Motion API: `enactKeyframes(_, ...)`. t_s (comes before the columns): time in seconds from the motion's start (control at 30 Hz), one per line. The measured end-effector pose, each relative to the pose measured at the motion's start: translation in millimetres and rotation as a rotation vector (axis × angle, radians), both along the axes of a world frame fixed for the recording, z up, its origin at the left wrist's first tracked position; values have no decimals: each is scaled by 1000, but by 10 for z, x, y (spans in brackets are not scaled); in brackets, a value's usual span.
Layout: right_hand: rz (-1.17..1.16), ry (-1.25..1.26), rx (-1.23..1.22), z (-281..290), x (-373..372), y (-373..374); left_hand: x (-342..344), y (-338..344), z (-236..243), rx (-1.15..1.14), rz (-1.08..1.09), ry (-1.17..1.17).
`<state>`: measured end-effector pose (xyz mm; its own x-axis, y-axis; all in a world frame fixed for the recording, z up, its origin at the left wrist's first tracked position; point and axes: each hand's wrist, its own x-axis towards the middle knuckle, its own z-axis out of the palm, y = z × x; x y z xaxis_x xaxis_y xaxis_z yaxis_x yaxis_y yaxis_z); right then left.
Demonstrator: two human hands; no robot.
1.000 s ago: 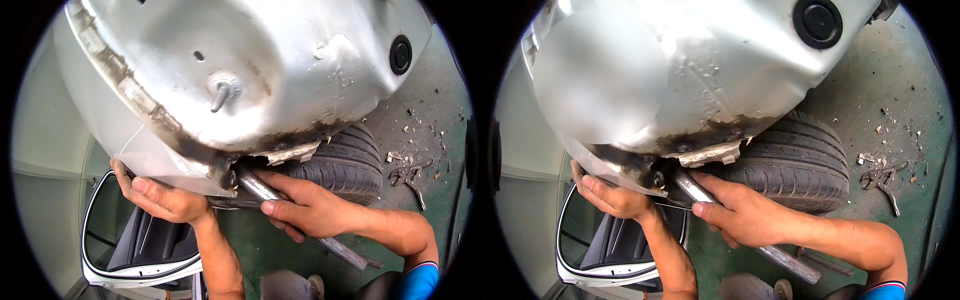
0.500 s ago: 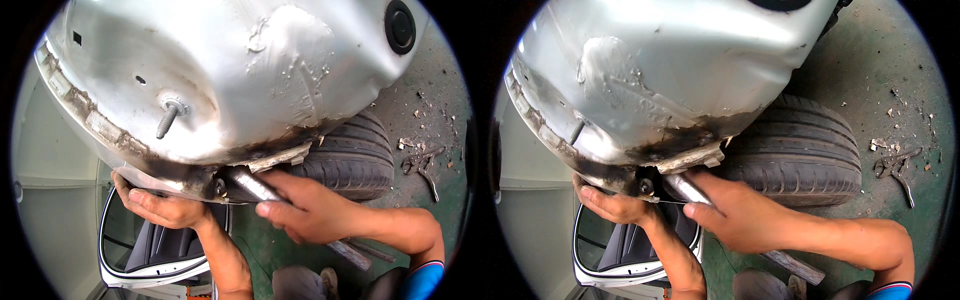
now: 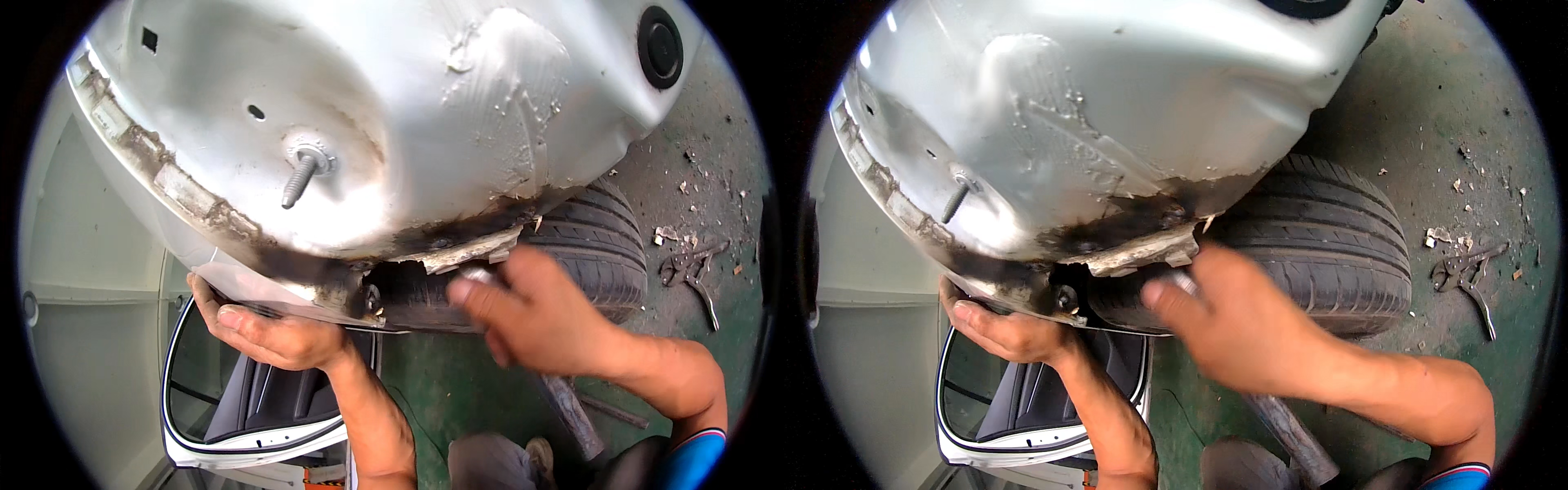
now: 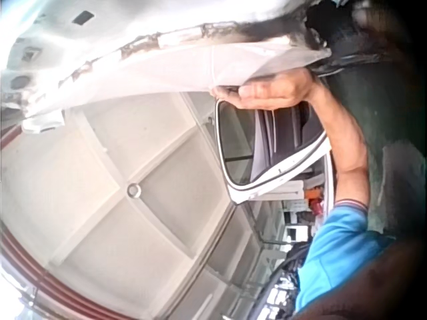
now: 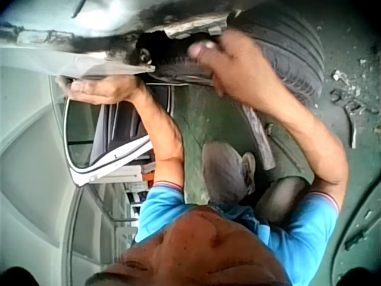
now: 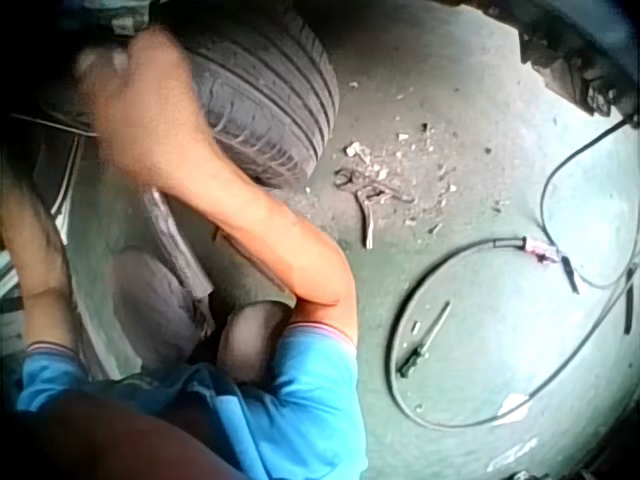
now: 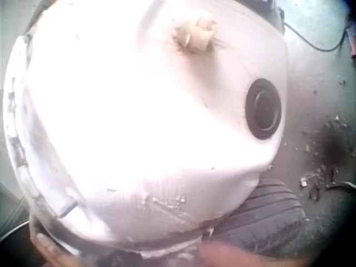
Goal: The person uses a hammer and a metal dolly to repeatedly tap and reshape the white car's front wheel arch. They hold the dolly against the inner side of the panel and strike it with the hammer to smooth dents and align the bodywork.
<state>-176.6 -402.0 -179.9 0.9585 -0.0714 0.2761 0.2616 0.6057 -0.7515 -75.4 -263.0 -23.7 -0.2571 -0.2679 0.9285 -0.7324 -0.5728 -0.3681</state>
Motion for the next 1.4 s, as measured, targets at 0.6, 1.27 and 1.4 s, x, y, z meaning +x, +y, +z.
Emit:
enactKeyframes(0.6, -107, -325, 31, -82, -31, 485, -4, -69, -25, -45, -4, -5)
enactKeyframes(1.27, 61, -226, 47, 51, -106, 339, 2, -32, 2, -40, -231, 122)
enactKeyframes(1.4, 124, -76, 33, -29, -193, 341, 2, 96, 33, 32, -218, 56)
